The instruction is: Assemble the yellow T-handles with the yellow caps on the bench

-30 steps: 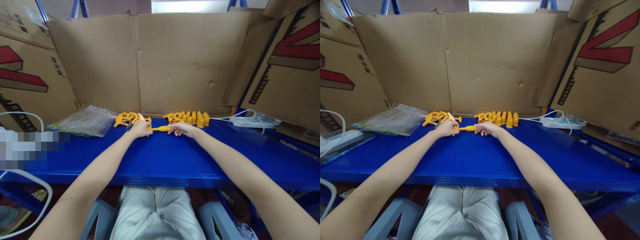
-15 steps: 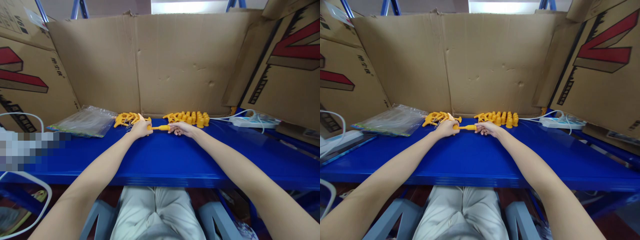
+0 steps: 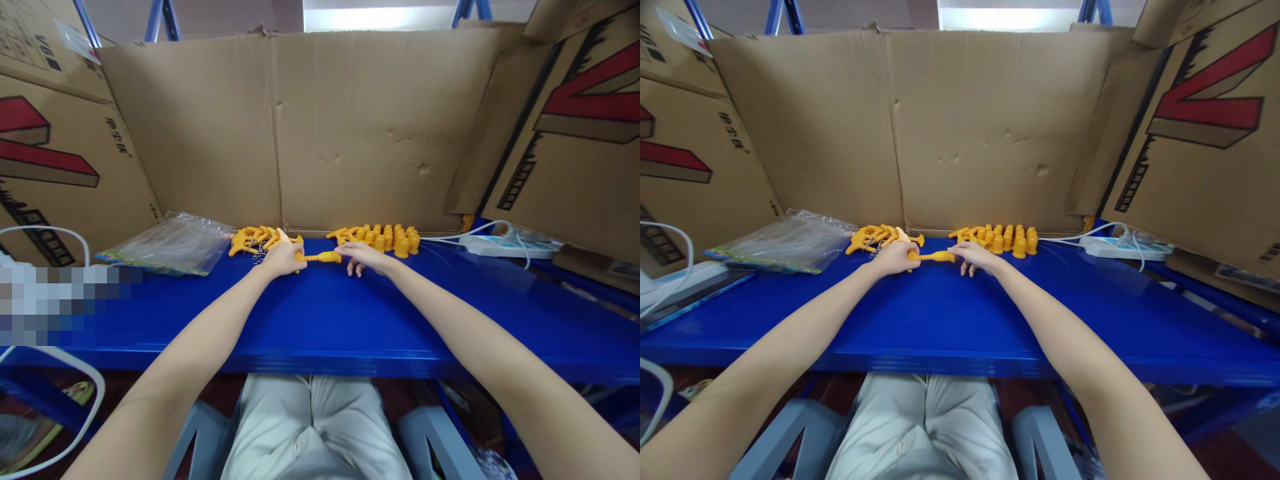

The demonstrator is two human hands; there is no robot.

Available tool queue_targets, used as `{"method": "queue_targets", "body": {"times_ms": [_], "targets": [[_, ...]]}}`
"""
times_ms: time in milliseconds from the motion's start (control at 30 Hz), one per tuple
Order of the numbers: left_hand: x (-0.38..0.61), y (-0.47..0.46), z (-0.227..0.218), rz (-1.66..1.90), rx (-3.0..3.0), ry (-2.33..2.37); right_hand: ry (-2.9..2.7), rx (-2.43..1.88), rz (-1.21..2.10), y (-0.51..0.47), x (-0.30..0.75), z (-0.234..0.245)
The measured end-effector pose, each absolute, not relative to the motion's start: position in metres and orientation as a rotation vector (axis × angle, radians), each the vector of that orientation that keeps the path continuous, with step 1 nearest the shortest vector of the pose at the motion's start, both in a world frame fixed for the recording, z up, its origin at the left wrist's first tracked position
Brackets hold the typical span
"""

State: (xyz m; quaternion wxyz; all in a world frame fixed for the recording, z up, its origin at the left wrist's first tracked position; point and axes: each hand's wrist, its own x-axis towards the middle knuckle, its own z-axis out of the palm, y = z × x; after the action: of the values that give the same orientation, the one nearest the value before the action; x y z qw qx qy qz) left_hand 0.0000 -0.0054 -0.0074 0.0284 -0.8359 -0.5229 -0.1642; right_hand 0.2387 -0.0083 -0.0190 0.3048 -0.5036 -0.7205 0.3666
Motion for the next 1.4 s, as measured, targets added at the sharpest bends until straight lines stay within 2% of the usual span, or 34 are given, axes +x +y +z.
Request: {"method": "queue_targets", "body": {"times_ms": [167, 300, 500, 1233, 1400], "targets": [[-0.002, -0.002, -0.009, -0.590, -2.634, -1.621, -2.286, -0.975, -0.004, -0.004, 0.236, -0.026], [-0.001, -0.002, -0.009, -0.644, -2.681, -1.578, -2.425, -0.963, -0.268, -0.008, 0.233, -0.023], [0.003, -0.008, -0.006, -0.608, -2.633, -1.591, -2.455, -0.965, -0.256, -0.012, 0.231, -0.015], [0.009, -0.020, -0.001, -0.458, -2.451, -1.516, -2.396, -1.122, 0.280, -0.016, 0.232, -0.007], [0.009, -0.021, 0.000, -0.464, -2.449, -1.510, -2.384, -1.135, 0.292, -0.013, 0.234, -0.010]]}}
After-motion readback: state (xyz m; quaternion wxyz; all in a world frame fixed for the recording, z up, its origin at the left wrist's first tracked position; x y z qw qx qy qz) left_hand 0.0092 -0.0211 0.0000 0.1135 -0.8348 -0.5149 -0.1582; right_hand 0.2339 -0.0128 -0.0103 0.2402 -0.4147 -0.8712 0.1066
